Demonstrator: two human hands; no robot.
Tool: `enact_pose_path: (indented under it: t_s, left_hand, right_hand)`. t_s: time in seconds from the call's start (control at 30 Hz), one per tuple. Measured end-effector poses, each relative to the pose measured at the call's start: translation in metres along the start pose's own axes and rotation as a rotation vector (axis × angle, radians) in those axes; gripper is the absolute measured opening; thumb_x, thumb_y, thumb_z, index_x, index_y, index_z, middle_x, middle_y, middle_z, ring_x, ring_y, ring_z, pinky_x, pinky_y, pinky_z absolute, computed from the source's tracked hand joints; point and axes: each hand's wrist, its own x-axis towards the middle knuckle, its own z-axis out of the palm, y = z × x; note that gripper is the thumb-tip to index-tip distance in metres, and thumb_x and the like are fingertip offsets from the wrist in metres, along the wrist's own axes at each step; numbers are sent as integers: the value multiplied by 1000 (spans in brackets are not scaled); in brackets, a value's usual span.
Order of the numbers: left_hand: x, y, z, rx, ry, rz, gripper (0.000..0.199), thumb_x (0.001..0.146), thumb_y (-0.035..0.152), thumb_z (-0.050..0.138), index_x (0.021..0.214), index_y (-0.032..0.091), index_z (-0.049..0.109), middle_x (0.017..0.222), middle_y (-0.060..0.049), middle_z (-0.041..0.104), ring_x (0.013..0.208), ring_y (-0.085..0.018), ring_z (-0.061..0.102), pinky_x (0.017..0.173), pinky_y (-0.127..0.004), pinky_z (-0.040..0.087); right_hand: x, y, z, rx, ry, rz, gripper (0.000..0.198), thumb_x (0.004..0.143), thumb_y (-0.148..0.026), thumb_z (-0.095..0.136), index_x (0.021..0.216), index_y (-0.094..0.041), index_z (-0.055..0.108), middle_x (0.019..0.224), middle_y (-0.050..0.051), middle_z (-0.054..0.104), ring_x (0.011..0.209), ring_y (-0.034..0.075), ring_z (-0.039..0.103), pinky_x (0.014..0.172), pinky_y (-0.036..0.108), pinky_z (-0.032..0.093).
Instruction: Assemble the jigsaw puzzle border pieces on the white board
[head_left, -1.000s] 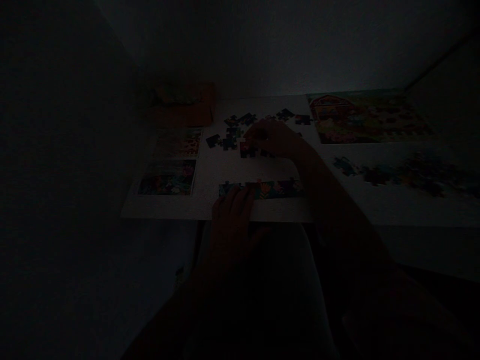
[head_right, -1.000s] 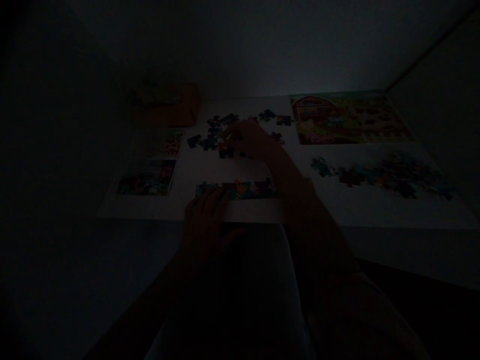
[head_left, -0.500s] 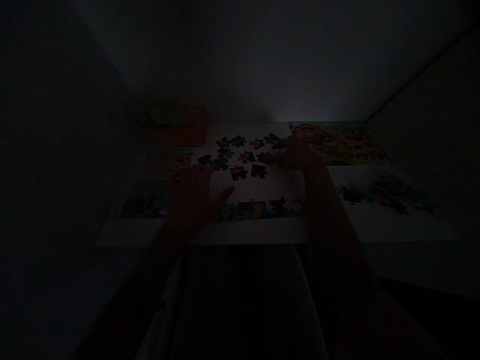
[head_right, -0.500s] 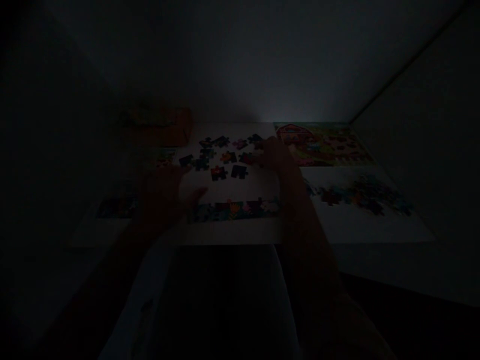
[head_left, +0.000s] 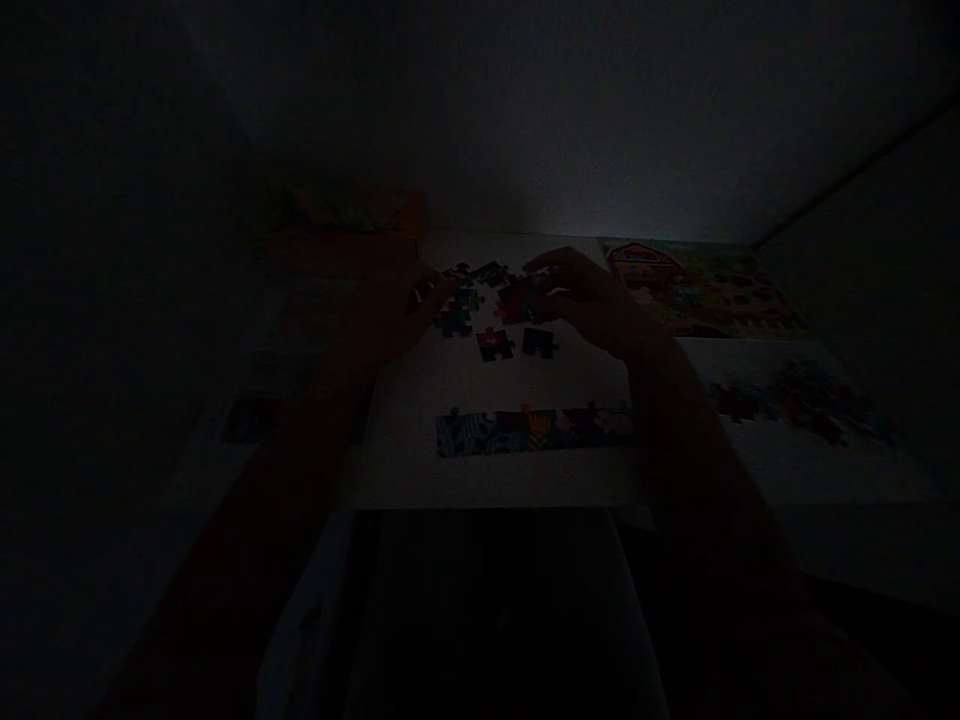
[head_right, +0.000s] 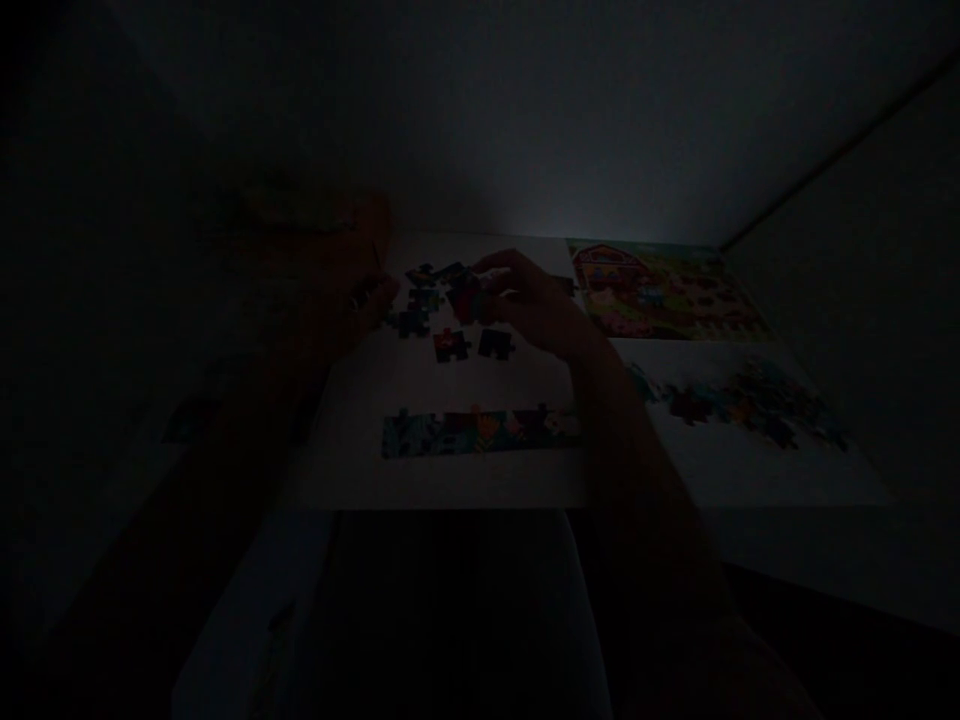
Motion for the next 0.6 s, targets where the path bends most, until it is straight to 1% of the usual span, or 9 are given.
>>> enact_pose_path:
  t_s: [0.07, 0.13, 0.2, 0.23, 0.27, 0.33, 0.4, 0.5, 0.6]
  left_hand:
    - [-1, 3, -4, -6, 22, -34, 46, 116, 67, 55, 107, 28, 79, 96, -7, 80, 92, -26, 72, 82, -37, 56]
    - [-1, 8, -8, -27, 39, -54, 46, 115, 66, 56, 100, 27, 76, 92, -7, 77, 92, -27, 71, 80, -37, 55]
    - [-2, 13, -13, -99, -1, -58, 48, 116, 62, 54, 92, 24, 73, 89, -8, 74, 87, -25, 70, 78, -38, 53]
    - [-3, 16, -16, -144, -81, -56, 51, 116, 61, 52, 89, 23, 73, 87, -7, 73, 84, -24, 70, 77, -37, 52]
    - [-4, 18, -18, -177, -196, -50, 52, 115, 61, 53, 87, 23, 74, 85, -6, 72, 81, -23, 69, 76, -36, 52]
    - [-6, 19, -23, -180, -445, -30, 48, 108, 64, 64, 87, 23, 78, 83, -4, 73, 81, -22, 71, 74, -33, 51]
    - [-8, 18, -26, -127, -615, -22, 41, 98, 64, 76, 90, 24, 82, 84, -2, 75, 85, -23, 74, 75, -30, 51]
    - [-11, 16, -27, -69, -718, -43, 39, 89, 64, 84, 97, 27, 85, 89, -1, 79, 93, -24, 77, 78, -29, 52]
    - [-12, 18, -26, -18, -775, -68, 42, 82, 65, 90, 104, 29, 87, 96, -1, 81, 97, -26, 78, 81, -30, 53]
  right_hand:
    - [-3, -11, 18, 53, -125, -23, 44, 93, -58, 88, 123, -31, 70, 108, 2, 79, 87, 21, 76, 77, 37, 65]
    - [-6, -18, 35, 78, -244, -9, 41, 93, -58, 90, 116, -29, 71, 100, 1, 78, 78, 19, 72, 70, 35, 63]
    - [-8, -22, 49, 73, -336, 6, 40, 92, -57, 92, 111, -28, 72, 94, 1, 77, 74, 19, 69, 65, 34, 59]
    - [-9, -22, 55, 58, -370, 5, 39, 92, -57, 92, 109, -28, 72, 92, 1, 77, 75, 20, 70, 66, 34, 58]
    - [-10, -21, 59, 40, -397, -3, 38, 92, -57, 92, 107, -28, 73, 92, 2, 78, 78, 21, 70, 67, 34, 57]
    - [-11, -19, 66, 6, -434, -24, 37, 92, -58, 91, 103, -27, 73, 93, 3, 78, 83, 23, 71, 70, 35, 55]
    - [-13, -19, 71, -39, -452, -29, 37, 93, -59, 90, 101, -27, 73, 92, 3, 78, 83, 23, 70, 71, 35, 52]
    - [-15, -22, 74, -156, -452, -28, 38, 95, -60, 88, 101, -25, 72, 89, 2, 76, 82, 22, 67, 71, 34, 48]
    - [-16, -29, 73, -246, -461, -42, 39, 95, -61, 87, 102, -25, 73, 89, 3, 76, 81, 23, 67, 72, 34, 46]
